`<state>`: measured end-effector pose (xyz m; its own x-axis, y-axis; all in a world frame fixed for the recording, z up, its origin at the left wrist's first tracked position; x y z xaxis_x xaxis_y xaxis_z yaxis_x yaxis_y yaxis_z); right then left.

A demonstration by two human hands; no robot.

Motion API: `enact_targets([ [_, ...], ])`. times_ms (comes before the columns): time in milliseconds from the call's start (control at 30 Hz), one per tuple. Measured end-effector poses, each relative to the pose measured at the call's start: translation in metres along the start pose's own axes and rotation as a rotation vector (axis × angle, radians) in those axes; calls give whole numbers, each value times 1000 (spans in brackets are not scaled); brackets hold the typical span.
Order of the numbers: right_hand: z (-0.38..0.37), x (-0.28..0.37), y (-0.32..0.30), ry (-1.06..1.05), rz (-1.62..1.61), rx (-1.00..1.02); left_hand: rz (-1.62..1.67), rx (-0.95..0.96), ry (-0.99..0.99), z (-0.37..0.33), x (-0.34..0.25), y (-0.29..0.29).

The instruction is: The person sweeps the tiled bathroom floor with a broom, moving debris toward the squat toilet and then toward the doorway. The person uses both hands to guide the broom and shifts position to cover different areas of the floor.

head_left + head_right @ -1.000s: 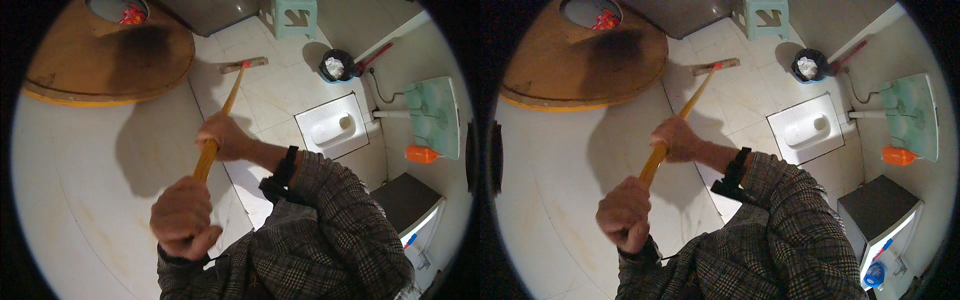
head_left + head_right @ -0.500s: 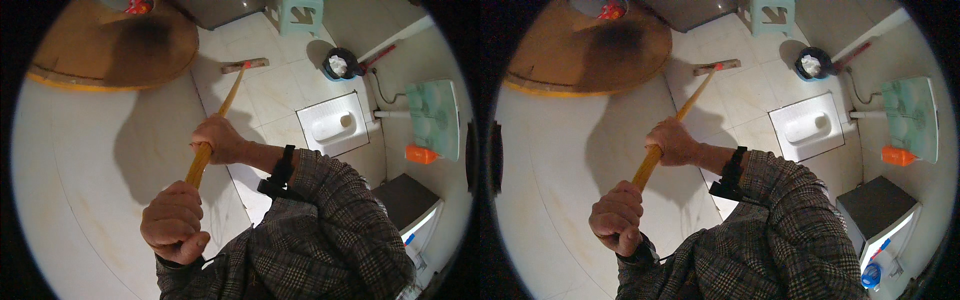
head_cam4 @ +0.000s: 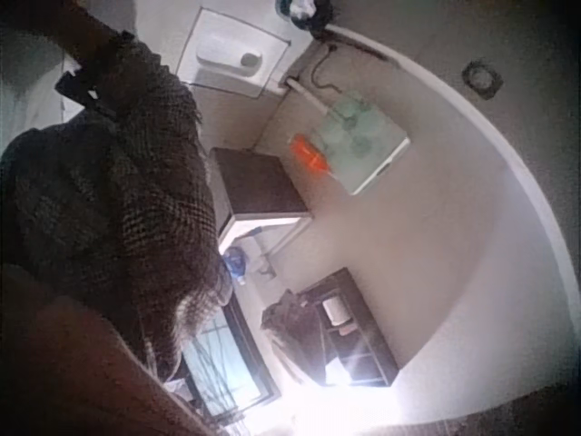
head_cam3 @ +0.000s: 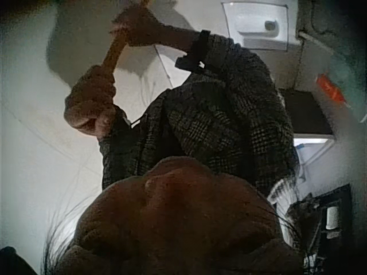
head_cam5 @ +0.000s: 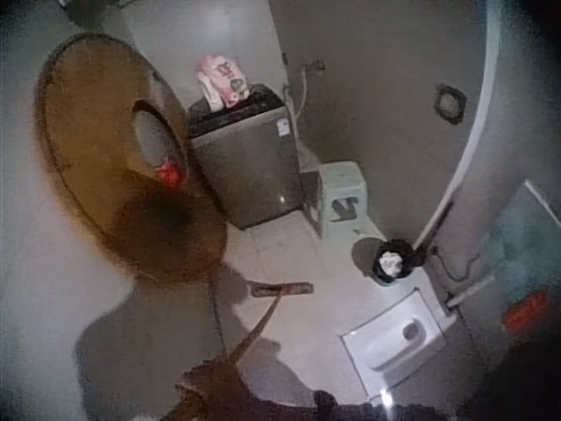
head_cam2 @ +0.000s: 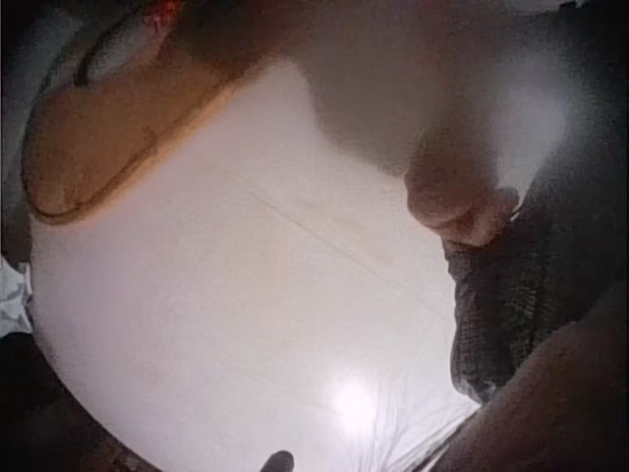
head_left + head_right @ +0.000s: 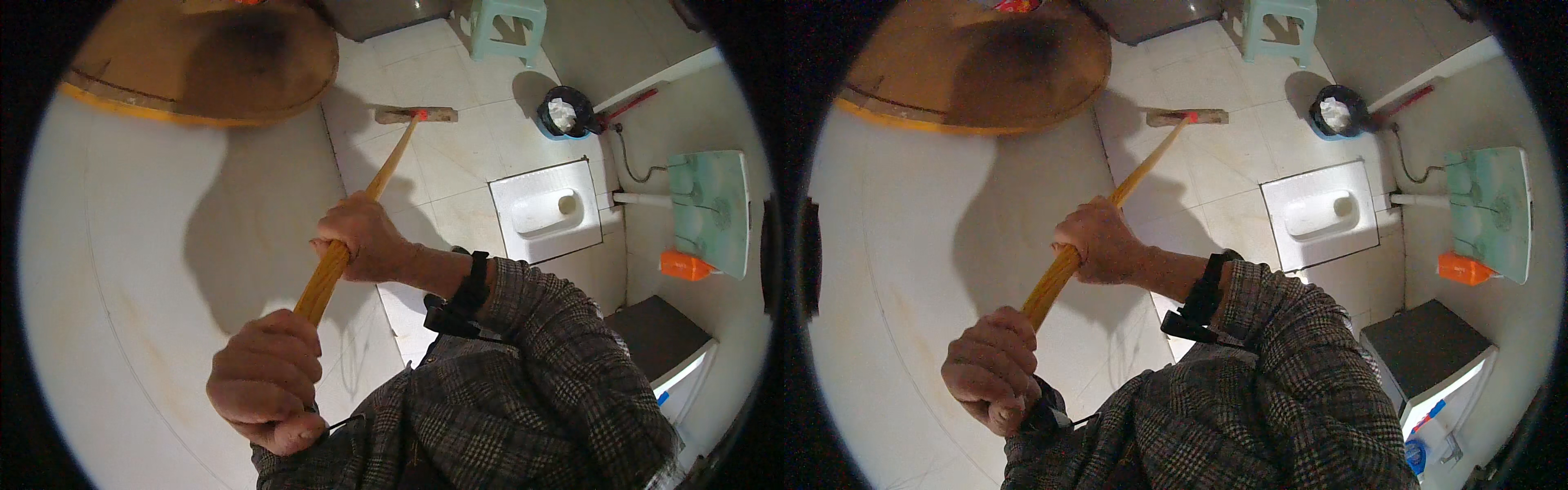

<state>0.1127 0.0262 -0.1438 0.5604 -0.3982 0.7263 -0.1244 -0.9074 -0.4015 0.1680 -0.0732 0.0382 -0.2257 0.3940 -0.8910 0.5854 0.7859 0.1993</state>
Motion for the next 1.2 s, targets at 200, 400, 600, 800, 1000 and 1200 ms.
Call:
enact_targets([
  [200, -24, -52, 12, 9, 19, -81, -240, -77, -47, -20, 42, -15],
  [400, 10, -1, -6, 9, 9, 3, -152, -25, -17, -5, 7, 15],
  [600, 9, 10, -16, 53, 58, -93, -103, 177, -16, -3, 2, 7],
  [800, 5, -51, 13, 12, 110, -160, -235, 198, -29, -1, 46, -20],
  [1000, -13, -114, 48, -3, 63, 32, -353, 126, -57, 9, 104, -59],
  [1200, -22, -132, 85, -108, -13, 72, -459, 32, -78, 27, 125, -76],
])
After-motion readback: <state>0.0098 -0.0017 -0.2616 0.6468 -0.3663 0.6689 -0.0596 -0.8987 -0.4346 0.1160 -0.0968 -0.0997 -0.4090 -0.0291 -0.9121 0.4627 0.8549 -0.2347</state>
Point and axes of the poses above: each hand's wrist, its own z-axis away from the middle knuckle, its own y-axis out of the palm, x = y × z, the point moved 4 cm from there along -z, towards the middle knuckle, and after that the axes turned 13 degrees about z, right-handed, at the moved point
